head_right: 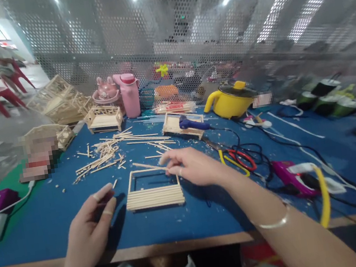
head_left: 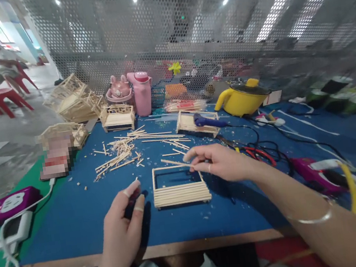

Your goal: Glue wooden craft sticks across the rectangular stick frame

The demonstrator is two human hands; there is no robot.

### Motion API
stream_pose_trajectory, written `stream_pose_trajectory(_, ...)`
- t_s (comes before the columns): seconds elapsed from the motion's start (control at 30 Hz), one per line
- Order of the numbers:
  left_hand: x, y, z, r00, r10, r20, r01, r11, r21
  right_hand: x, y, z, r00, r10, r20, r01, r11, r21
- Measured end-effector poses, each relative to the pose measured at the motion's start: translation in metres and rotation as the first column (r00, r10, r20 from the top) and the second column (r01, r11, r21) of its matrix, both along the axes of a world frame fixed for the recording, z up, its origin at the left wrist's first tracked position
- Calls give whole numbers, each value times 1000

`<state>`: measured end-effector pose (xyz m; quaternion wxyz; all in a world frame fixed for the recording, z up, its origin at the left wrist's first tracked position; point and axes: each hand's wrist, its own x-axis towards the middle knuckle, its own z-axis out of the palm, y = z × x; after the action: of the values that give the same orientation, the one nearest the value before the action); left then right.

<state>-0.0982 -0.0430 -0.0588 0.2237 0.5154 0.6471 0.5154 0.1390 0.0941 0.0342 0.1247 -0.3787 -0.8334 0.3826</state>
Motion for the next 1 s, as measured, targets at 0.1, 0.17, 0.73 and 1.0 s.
stream_pose_trajectory(0.1,5,9,8,996,-59,-74,60,998,9,5,-22,-7,986,11,167,-54,964,259)
stream_pose_trajectory(0.17,8,14,12,990,-91,-106,90,996,-11,4,-28,-11,981,26,192,-88,942,323)
stream_pose_trajectory(0.73,15,27,18,975,-190,-117,168,970,-176,-2,-31,-27,983,120,140,-159,936,314)
stream_pose_trajectory(1.0,15,27,15,969,-201,-147,171,966,-193,26,-28,-27,973,-156,-170,195,949,247)
